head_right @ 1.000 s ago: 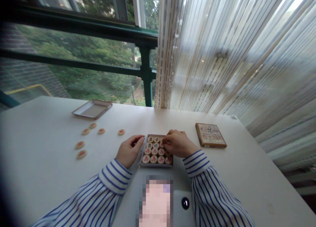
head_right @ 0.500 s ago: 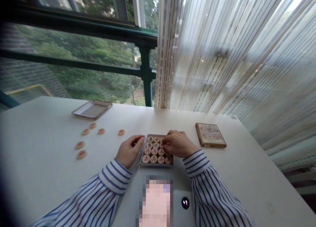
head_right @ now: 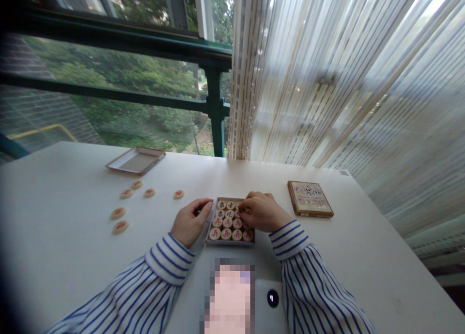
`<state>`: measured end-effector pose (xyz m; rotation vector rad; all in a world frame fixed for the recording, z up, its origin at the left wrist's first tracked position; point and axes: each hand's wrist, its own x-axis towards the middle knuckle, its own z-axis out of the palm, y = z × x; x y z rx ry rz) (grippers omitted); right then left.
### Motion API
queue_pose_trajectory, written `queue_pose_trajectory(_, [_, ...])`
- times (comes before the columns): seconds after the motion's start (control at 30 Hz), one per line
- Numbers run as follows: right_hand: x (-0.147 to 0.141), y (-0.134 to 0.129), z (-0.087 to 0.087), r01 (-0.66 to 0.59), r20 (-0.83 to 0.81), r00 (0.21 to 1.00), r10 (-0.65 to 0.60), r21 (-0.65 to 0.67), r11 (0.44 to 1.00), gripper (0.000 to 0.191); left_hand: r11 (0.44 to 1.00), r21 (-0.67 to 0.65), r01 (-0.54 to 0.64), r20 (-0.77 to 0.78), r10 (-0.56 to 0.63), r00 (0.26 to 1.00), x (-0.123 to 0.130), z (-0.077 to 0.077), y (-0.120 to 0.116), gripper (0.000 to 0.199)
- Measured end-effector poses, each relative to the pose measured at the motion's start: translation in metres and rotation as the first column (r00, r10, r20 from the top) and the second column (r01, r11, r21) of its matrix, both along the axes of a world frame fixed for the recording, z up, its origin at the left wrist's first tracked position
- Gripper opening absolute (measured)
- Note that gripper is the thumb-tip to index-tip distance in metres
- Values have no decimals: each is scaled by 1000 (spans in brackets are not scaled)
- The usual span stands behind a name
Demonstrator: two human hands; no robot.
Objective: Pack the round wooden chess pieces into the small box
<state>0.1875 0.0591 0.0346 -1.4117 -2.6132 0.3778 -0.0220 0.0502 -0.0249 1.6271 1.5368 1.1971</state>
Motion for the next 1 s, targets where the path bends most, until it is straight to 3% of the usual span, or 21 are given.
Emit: queue_pose_trajectory(1.0, [0,-1,1,6,0,1000,-6,11,1000,21,1000,-1,11,-23,-11,1000,0,0,0,32])
